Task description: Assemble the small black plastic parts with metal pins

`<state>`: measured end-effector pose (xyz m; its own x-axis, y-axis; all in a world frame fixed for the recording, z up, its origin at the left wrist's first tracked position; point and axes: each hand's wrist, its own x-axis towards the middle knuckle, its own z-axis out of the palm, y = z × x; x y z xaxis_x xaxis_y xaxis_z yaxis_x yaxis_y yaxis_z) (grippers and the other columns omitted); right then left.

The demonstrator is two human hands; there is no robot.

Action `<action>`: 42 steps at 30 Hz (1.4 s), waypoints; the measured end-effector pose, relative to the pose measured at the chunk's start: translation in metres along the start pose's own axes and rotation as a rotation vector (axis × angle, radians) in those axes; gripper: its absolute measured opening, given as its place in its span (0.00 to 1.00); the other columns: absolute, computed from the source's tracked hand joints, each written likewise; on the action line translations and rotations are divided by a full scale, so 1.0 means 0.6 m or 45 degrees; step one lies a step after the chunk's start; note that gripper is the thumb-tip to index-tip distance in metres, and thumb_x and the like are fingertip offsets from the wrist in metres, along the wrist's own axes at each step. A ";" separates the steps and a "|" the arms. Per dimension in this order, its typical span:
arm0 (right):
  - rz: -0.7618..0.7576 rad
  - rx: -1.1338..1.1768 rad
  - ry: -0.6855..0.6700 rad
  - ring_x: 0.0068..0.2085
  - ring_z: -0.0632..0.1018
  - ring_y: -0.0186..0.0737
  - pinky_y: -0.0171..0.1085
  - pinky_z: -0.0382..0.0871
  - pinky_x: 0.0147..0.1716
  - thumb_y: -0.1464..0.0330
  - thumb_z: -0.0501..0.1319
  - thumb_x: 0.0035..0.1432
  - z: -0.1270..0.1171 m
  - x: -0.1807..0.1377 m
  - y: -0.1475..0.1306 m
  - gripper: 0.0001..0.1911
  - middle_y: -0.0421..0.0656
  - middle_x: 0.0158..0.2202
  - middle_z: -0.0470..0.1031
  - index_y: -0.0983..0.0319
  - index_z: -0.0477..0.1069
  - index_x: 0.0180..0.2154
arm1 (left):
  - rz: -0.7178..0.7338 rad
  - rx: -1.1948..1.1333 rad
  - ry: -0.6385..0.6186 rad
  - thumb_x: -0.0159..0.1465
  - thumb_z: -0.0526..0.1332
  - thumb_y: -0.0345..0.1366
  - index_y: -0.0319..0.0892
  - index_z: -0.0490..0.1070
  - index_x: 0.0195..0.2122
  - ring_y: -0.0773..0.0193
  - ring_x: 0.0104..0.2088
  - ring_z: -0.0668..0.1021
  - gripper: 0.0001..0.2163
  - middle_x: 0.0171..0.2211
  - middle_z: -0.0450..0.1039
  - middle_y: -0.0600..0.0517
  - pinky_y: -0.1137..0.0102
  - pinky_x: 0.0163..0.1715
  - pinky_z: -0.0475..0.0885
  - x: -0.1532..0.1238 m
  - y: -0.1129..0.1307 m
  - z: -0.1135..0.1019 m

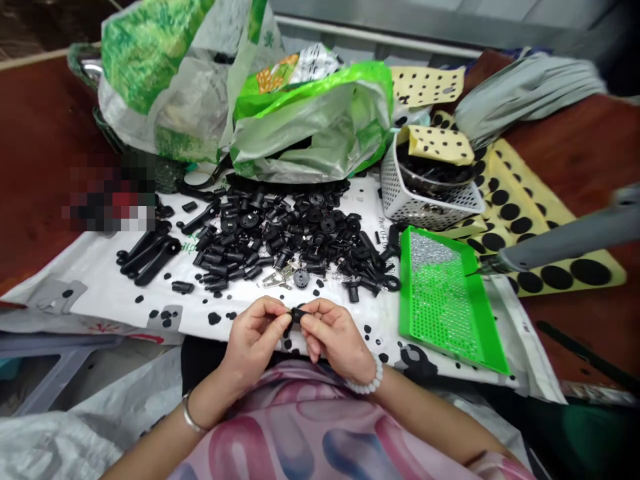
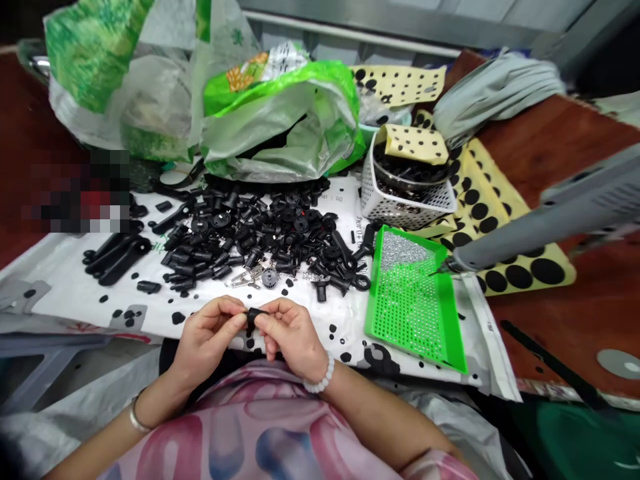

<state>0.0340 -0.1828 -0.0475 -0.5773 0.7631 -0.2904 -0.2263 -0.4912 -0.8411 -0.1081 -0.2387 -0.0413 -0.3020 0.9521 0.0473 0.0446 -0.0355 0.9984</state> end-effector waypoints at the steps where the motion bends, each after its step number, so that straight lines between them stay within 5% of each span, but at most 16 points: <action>1: -0.026 0.001 -0.014 0.12 0.64 0.23 0.24 0.63 0.11 0.65 0.66 0.49 0.000 0.002 -0.003 0.12 0.33 0.16 0.68 0.65 0.69 0.32 | -0.016 -0.024 -0.011 0.57 0.62 0.36 0.40 0.68 0.30 0.68 0.27 0.73 0.06 0.28 0.70 0.52 0.73 0.29 0.71 0.004 0.003 0.000; 11: -0.082 0.306 -0.061 0.17 0.70 0.27 0.29 0.70 0.16 0.66 0.68 0.46 -0.016 0.011 -0.033 0.13 0.38 0.24 0.75 0.63 0.70 0.35 | 0.071 -0.101 -0.162 0.58 0.62 0.36 0.40 0.70 0.44 0.65 0.32 0.76 0.13 0.33 0.70 0.50 0.69 0.34 0.73 0.044 0.020 0.026; 18: -0.261 -0.001 0.041 0.19 0.72 0.29 0.30 0.69 0.21 0.68 0.66 0.49 -0.031 0.001 -0.030 0.12 0.34 0.18 0.71 0.63 0.70 0.37 | 0.439 0.174 -0.119 0.58 0.62 0.31 0.42 0.73 0.39 0.63 0.36 0.73 0.08 0.35 0.71 0.48 0.69 0.35 0.71 0.054 0.020 0.035; 30: -0.197 0.036 0.003 0.17 0.70 0.27 0.30 0.67 0.19 0.66 0.65 0.50 -0.038 0.003 -0.021 0.11 0.39 0.23 0.75 0.63 0.71 0.36 | 0.481 0.349 -0.170 0.61 0.58 0.32 0.42 0.74 0.38 0.64 0.35 0.74 0.07 0.34 0.71 0.49 0.70 0.35 0.71 0.058 0.028 0.026; 35: -0.306 -0.163 0.147 0.21 0.71 0.29 0.32 0.68 0.25 0.66 0.63 0.51 -0.049 -0.028 -0.039 0.11 0.36 0.19 0.70 0.63 0.71 0.38 | 0.651 0.655 -0.198 0.60 0.59 0.36 0.41 0.69 0.46 0.65 0.35 0.74 0.13 0.38 0.70 0.48 0.69 0.38 0.70 0.144 0.067 0.054; 40: -0.322 -0.230 0.181 0.22 0.70 0.29 0.30 0.65 0.25 0.67 0.62 0.51 -0.070 -0.055 -0.030 0.12 0.36 0.20 0.68 0.63 0.71 0.39 | 0.813 1.620 -0.381 0.58 0.61 0.36 0.40 0.70 0.46 0.55 0.44 0.72 0.15 0.45 0.71 0.45 0.61 0.44 0.67 0.285 0.074 0.113; 42: -0.323 -0.218 0.186 0.22 0.70 0.28 0.30 0.64 0.24 0.68 0.62 0.51 -0.079 -0.059 -0.027 0.12 0.35 0.20 0.66 0.63 0.71 0.39 | 0.837 1.837 -0.475 0.56 0.62 0.35 0.39 0.72 0.42 0.52 0.43 0.73 0.13 0.40 0.73 0.44 0.60 0.42 0.67 0.320 0.067 0.128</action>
<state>0.0953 -0.1824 -0.0454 -0.3981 0.9102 -0.1141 -0.2059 -0.2099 -0.9558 -0.0911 -0.0338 0.0056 0.3532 0.9127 0.2052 0.9353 -0.3493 -0.0563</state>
